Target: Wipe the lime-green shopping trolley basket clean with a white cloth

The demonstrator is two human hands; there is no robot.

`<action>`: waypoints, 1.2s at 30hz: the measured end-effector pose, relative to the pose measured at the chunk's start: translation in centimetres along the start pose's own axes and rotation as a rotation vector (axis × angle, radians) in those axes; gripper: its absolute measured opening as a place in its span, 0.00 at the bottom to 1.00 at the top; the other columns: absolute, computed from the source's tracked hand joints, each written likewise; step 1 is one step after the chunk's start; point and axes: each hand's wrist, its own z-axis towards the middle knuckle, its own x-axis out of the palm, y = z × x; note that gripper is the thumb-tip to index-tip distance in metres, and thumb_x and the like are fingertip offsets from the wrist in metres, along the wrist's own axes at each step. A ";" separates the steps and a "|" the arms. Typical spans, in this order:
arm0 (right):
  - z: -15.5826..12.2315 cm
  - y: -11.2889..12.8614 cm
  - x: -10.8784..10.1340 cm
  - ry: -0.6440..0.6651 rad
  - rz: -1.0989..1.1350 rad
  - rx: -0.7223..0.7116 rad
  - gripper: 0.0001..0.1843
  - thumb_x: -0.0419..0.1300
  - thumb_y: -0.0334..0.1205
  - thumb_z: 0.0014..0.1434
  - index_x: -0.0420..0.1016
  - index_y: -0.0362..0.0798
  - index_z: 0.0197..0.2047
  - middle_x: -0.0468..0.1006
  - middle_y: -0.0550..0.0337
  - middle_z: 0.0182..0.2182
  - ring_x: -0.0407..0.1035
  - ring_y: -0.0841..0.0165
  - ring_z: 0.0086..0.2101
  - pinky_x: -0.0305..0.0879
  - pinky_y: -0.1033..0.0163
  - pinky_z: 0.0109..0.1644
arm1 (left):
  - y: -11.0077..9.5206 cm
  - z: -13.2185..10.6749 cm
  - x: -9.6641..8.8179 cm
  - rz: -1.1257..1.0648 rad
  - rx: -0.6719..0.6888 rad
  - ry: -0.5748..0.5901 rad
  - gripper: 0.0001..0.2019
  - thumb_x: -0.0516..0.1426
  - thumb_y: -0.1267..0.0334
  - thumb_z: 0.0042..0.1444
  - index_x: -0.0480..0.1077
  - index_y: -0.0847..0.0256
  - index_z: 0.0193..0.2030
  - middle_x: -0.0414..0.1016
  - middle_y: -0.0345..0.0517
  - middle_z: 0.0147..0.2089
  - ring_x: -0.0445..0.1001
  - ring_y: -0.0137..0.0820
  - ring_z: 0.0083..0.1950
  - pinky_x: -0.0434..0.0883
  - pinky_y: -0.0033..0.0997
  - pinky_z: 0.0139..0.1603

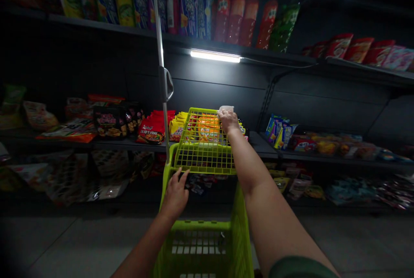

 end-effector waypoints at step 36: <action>-12.6 12.8 4.0 0.043 0.515 -0.566 0.21 0.57 0.27 0.63 0.75 0.49 0.57 0.79 0.53 0.52 0.70 0.61 0.54 0.62 0.54 0.63 | 0.8 -0.1 -1.3 0.076 -0.003 -0.013 0.31 0.54 0.77 0.55 0.66 0.61 0.67 0.60 0.59 0.70 0.66 0.47 0.69 0.66 0.46 0.69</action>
